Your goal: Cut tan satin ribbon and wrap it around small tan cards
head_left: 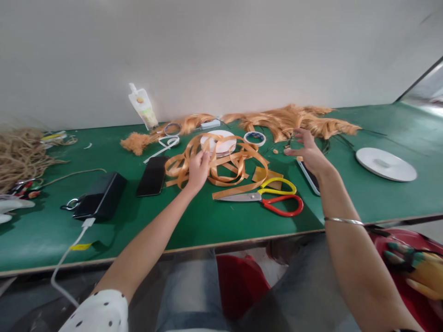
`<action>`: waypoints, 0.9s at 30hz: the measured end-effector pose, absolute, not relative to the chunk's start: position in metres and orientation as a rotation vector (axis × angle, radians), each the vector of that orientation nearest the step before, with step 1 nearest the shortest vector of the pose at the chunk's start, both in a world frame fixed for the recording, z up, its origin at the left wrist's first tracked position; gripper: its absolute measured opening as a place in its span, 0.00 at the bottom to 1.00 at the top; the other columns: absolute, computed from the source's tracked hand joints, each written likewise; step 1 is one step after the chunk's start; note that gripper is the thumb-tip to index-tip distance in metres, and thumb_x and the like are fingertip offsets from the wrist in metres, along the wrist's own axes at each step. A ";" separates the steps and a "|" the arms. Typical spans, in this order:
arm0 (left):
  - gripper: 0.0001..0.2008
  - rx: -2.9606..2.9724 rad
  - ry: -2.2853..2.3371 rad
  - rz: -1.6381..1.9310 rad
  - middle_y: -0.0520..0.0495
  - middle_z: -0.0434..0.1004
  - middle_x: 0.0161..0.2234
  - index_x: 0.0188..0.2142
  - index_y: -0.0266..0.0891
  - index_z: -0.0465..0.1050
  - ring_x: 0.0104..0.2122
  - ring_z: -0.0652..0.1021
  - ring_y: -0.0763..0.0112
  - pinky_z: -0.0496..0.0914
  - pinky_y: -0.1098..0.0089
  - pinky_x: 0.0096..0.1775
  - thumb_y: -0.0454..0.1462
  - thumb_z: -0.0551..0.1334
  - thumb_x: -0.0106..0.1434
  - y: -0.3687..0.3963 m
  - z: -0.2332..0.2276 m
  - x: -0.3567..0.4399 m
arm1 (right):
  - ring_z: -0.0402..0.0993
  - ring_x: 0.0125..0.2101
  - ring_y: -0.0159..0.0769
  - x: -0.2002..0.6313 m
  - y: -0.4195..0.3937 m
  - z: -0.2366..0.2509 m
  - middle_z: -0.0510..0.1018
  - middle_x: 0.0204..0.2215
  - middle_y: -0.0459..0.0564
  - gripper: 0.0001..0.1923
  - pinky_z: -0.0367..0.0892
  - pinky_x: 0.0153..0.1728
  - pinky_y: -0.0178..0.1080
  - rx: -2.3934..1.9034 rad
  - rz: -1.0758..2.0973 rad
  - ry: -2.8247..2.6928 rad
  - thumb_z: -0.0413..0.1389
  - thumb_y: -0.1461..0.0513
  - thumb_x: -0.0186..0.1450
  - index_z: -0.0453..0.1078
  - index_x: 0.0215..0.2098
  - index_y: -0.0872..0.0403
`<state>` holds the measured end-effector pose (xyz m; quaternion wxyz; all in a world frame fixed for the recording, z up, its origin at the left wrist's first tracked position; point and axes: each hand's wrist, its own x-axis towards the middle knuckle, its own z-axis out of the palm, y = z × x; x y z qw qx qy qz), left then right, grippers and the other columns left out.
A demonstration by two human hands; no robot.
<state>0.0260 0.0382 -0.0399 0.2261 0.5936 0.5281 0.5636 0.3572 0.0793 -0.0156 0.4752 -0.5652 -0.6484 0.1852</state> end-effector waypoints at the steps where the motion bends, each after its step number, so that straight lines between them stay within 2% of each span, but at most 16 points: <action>1: 0.21 1.637 1.454 1.557 0.56 0.50 0.16 0.19 0.39 0.56 0.18 0.57 0.77 0.50 0.70 0.24 0.46 0.54 0.66 0.038 -0.040 0.026 | 0.68 0.47 0.45 0.358 0.076 -0.012 0.69 0.48 0.52 0.34 0.68 0.41 0.45 -1.443 0.447 -1.657 0.65 0.55 0.47 0.66 0.52 0.48; 2: 0.21 1.637 1.454 1.559 0.56 0.50 0.16 0.19 0.39 0.56 0.18 0.56 0.78 0.50 0.70 0.24 0.46 0.54 0.65 0.038 -0.040 0.026 | 0.68 0.48 0.46 0.357 0.073 -0.009 0.70 0.49 0.53 0.30 0.68 0.44 0.45 -1.515 0.407 -1.718 0.64 0.54 0.49 0.68 0.50 0.49; 3: 0.21 1.636 1.454 1.560 0.56 0.50 0.16 0.19 0.39 0.56 0.18 0.56 0.78 0.50 0.70 0.24 0.47 0.55 0.65 0.038 -0.040 0.027 | 0.70 0.47 0.46 0.356 0.071 -0.005 0.73 0.46 0.54 0.23 0.67 0.45 0.46 -1.594 0.340 -1.747 0.62 0.54 0.52 0.72 0.44 0.52; 4: 0.21 1.635 1.457 1.557 0.56 0.50 0.16 0.19 0.39 0.57 0.18 0.56 0.78 0.49 0.70 0.24 0.47 0.55 0.65 0.038 -0.040 0.027 | 0.72 0.43 0.46 0.355 0.068 -0.001 0.76 0.40 0.54 0.15 0.66 0.45 0.47 -1.653 0.284 -1.753 0.59 0.54 0.55 0.75 0.37 0.54; 6: 0.21 1.633 1.468 1.538 0.56 0.50 0.16 0.20 0.39 0.58 0.18 0.56 0.78 0.49 0.70 0.23 0.48 0.54 0.65 0.037 -0.039 0.027 | 0.74 0.35 0.44 0.352 0.064 0.005 0.76 0.27 0.53 0.12 0.67 0.43 0.47 -1.739 0.198 -1.727 0.53 0.58 0.61 0.75 0.29 0.57; 8: 0.21 1.636 1.482 1.518 0.56 0.51 0.16 0.21 0.39 0.60 0.18 0.57 0.77 0.49 0.70 0.23 0.49 0.54 0.65 0.036 -0.039 0.028 | 0.73 0.32 0.42 0.348 0.061 0.007 0.76 0.27 0.54 0.12 0.67 0.42 0.46 -1.773 0.157 -1.701 0.50 0.66 0.60 0.76 0.36 0.59; 10: 0.21 1.642 1.479 1.511 0.55 0.53 0.17 0.22 0.38 0.61 0.19 0.58 0.77 0.50 0.70 0.24 0.49 0.53 0.65 0.035 -0.039 0.029 | 0.73 0.40 0.45 0.341 0.058 0.006 0.77 0.38 0.57 0.21 0.65 0.45 0.46 -1.764 0.079 -1.726 0.50 0.71 0.55 0.73 0.46 0.58; 12: 0.20 1.651 1.463 1.506 0.54 0.56 0.17 0.23 0.38 0.63 0.19 0.60 0.76 0.52 0.71 0.24 0.49 0.53 0.65 0.035 -0.039 0.029 | 0.69 0.47 0.48 0.330 0.053 0.004 0.75 0.46 0.58 0.22 0.63 0.48 0.47 -1.722 -0.008 -1.837 0.51 0.71 0.54 0.74 0.46 0.56; 14: 0.20 1.657 1.448 1.486 0.54 0.56 0.17 0.24 0.38 0.65 0.19 0.60 0.76 0.53 0.71 0.24 0.49 0.53 0.65 0.035 -0.040 0.030 | 0.72 0.42 0.45 0.317 0.047 0.002 0.77 0.39 0.56 0.13 0.64 0.46 0.43 -1.664 0.039 -2.041 0.51 0.67 0.58 0.77 0.37 0.56; 16: 0.19 1.652 1.432 1.455 0.55 0.56 0.16 0.25 0.38 0.67 0.18 0.61 0.75 0.54 0.71 0.24 0.49 0.54 0.65 0.036 -0.040 0.030 | 0.73 0.35 0.40 0.306 0.040 0.000 0.79 0.34 0.52 0.11 0.65 0.39 0.38 -1.691 0.228 -2.241 0.51 0.66 0.60 0.76 0.33 0.54; 18: 0.19 1.636 1.418 1.428 0.55 0.56 0.15 0.27 0.38 0.68 0.17 0.62 0.75 0.55 0.72 0.23 0.50 0.53 0.65 0.035 -0.040 0.030 | 0.73 0.32 0.39 0.300 0.034 -0.002 0.79 0.31 0.52 0.10 0.64 0.34 0.36 -1.768 0.304 -2.316 0.52 0.68 0.58 0.75 0.32 0.54; 20: 0.20 1.621 1.408 1.413 0.55 0.58 0.15 0.27 0.38 0.68 0.17 0.62 0.75 0.56 0.72 0.23 0.50 0.53 0.65 0.035 -0.040 0.030 | 0.74 0.33 0.41 0.301 0.030 -0.004 0.79 0.33 0.54 0.14 0.63 0.32 0.36 -1.819 0.284 -2.308 0.51 0.72 0.54 0.73 0.35 0.57; 23: 0.20 1.617 1.400 1.406 0.55 0.59 0.14 0.27 0.37 0.68 0.16 0.62 0.75 0.55 0.72 0.22 0.50 0.53 0.65 0.034 -0.041 0.029 | 0.75 0.34 0.40 0.307 0.028 -0.006 0.78 0.38 0.56 0.21 0.64 0.32 0.36 -1.875 0.266 -2.207 0.49 0.74 0.54 0.68 0.45 0.58; 25: 0.20 1.629 1.405 1.405 0.55 0.59 0.15 0.28 0.38 0.69 0.16 0.62 0.76 0.55 0.73 0.22 0.50 0.53 0.65 0.034 -0.041 0.028 | 0.75 0.36 0.43 0.309 0.029 -0.007 0.79 0.39 0.57 0.20 0.65 0.32 0.37 -1.967 0.258 -2.130 0.52 0.70 0.57 0.65 0.49 0.58; 27: 0.19 1.643 1.411 1.406 0.55 0.58 0.14 0.28 0.38 0.68 0.16 0.62 0.76 0.56 0.73 0.22 0.50 0.53 0.65 0.034 -0.041 0.028 | 0.75 0.39 0.47 0.308 0.030 -0.009 0.79 0.40 0.58 0.18 0.66 0.35 0.40 -2.055 0.249 -2.123 0.56 0.64 0.58 0.67 0.47 0.58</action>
